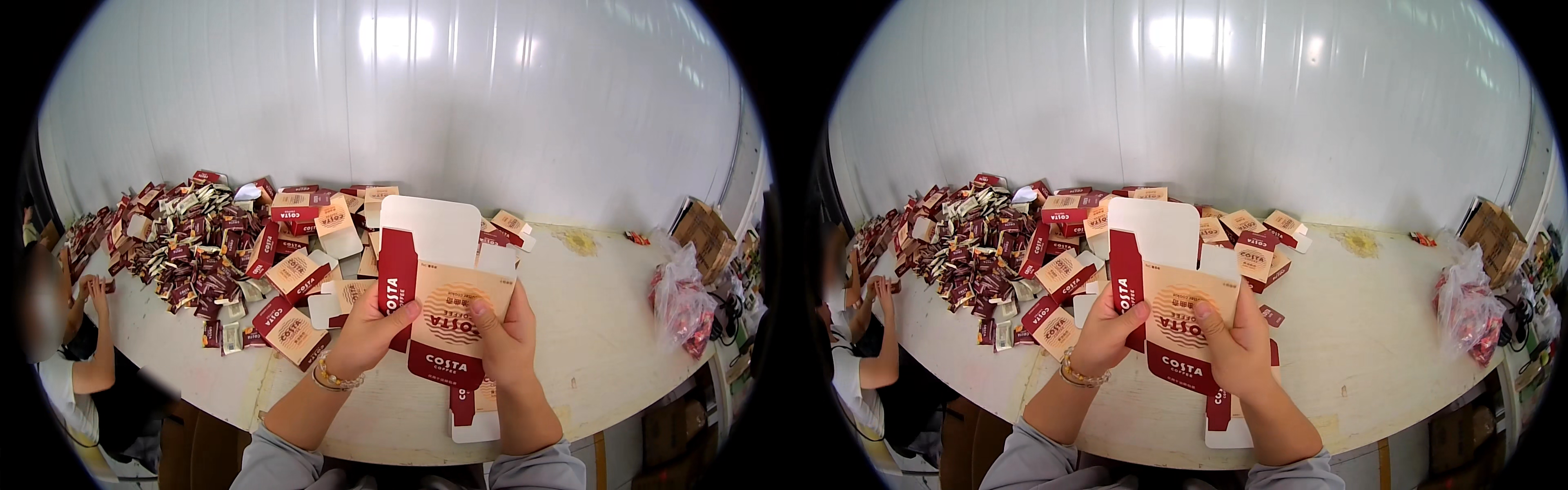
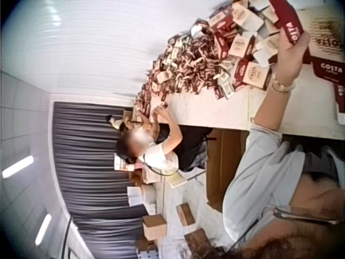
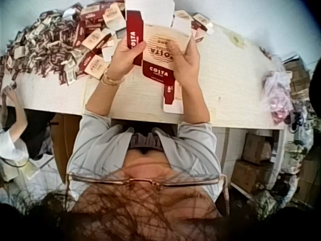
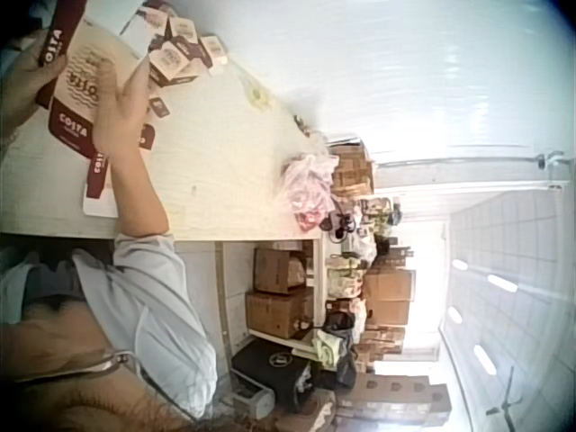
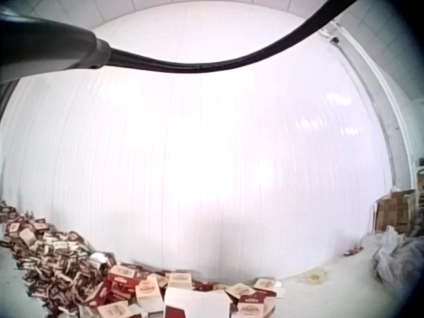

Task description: The person assembles small, flat-packed cardboard boxes by folding the flaps and tucking them into slots to form a rectangular shape. The person handles the boxes one at a time, picking them from a pile of flat pieces and placing the finished boxes onto a growing stack on the table.

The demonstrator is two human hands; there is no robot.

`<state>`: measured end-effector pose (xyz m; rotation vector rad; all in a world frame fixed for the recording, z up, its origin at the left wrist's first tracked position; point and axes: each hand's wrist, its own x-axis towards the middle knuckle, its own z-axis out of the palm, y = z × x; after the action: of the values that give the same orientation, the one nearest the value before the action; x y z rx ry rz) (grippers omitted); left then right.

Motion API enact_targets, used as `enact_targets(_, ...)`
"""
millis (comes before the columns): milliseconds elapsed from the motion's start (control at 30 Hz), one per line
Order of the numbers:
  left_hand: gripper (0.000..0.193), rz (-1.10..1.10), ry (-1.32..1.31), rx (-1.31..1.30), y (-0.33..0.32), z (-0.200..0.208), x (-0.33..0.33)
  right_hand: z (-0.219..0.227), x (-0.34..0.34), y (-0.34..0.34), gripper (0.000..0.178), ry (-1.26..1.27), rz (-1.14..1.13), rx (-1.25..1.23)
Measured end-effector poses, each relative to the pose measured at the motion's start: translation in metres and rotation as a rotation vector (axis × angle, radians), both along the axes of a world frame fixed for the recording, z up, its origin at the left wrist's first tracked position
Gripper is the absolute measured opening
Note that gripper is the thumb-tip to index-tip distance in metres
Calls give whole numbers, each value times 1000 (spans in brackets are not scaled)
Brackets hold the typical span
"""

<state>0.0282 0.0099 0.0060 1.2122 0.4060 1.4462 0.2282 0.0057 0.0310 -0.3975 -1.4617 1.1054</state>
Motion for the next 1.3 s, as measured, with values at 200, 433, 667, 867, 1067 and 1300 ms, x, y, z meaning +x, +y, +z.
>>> enact_targets(200, 68, 396, 133, 427, -1, 8, 15, 0, -2, 0, 54, -60, -83, 101)
enact_targets(433, 75, 441, 283, 505, -18, 16, 12, 7, -18, -3, 63, -142, -255, 338)
enact_targets(667, 21, 581, 451, 540, -25, 7, 5, -13, -13, 12, 30, -275, -336, 380)
enact_targets(867, 15, 518, 532, 500, -20, 0, -8, -13, -18, 7, 23, -198, -321, 358)
enact_targets(1067, 24, 548, 480, 560, -20, 12, 1, -21, -13, 18, 27, -100, -315, 401)
enact_targets(1300, 32, 584, 518, 580, -16, 1, 3, 5, -29, 4, 39, 341, -136, 144)
